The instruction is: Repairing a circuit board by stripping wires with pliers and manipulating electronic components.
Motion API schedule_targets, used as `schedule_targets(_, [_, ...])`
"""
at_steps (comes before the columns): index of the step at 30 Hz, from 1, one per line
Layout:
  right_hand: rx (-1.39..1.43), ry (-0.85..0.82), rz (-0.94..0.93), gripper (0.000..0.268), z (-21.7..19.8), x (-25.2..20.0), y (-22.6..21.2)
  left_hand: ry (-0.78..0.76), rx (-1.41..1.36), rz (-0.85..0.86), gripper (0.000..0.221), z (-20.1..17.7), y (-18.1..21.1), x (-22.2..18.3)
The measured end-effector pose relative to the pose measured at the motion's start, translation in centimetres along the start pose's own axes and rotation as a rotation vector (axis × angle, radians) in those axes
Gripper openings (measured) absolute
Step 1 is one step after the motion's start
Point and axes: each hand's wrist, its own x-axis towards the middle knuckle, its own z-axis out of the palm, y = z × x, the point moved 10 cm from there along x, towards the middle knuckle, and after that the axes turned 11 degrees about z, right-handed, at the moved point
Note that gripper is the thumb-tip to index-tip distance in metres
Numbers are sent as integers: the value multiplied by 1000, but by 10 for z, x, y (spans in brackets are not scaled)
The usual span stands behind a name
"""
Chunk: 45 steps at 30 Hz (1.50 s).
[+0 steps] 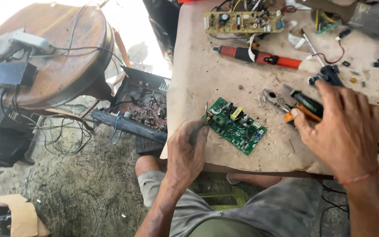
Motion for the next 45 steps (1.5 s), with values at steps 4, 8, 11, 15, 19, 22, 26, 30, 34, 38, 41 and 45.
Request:
schedule_targets(4, [312,138,-284,47,-12,-43,-49,-41,-25,27,19,10,-1,11])
schedule_targets(8, [393,-108,-274,79,13,-60,-72,28,-284,-70,41,14,-19,13])
schedule_targets(11, [370,-92,-259,85,12,-63,-78,75,-376,-81,46,12,-29,6])
schedule_targets(15, [391,-37,-233,76,2,-64,-83,188,-552,-156,44,6,-38,-2])
schedule_targets(19, [474,-55,-221,76,4,-66,-80,224,-501,-144,43,0,-39,-2])
schedule_targets(22, [634,-38,-185,84,3,-68,-71,233,-555,-188,39,1,-42,-3])
schedule_targets(26, [793,-135,-126,79,12,-72,-61,207,-604,-211,38,6,-45,-6])
schedule_targets(30, [817,-133,-120,72,14,-72,-57,194,-637,-174,36,9,-42,-6])
schedule_targets(34, [831,-118,-143,68,10,-73,-59,176,-653,-193,38,13,-44,-8])
schedule_targets(38, [821,-93,-164,67,6,-74,-60,131,-553,-246,39,11,-43,-6])
schedule_targets(41, [812,-82,-178,66,5,-75,-60,101,-486,-248,39,10,-40,-4])
schedule_targets(45, [813,-80,-188,64,7,-77,-59,100,-503,-238,41,10,-40,-5])
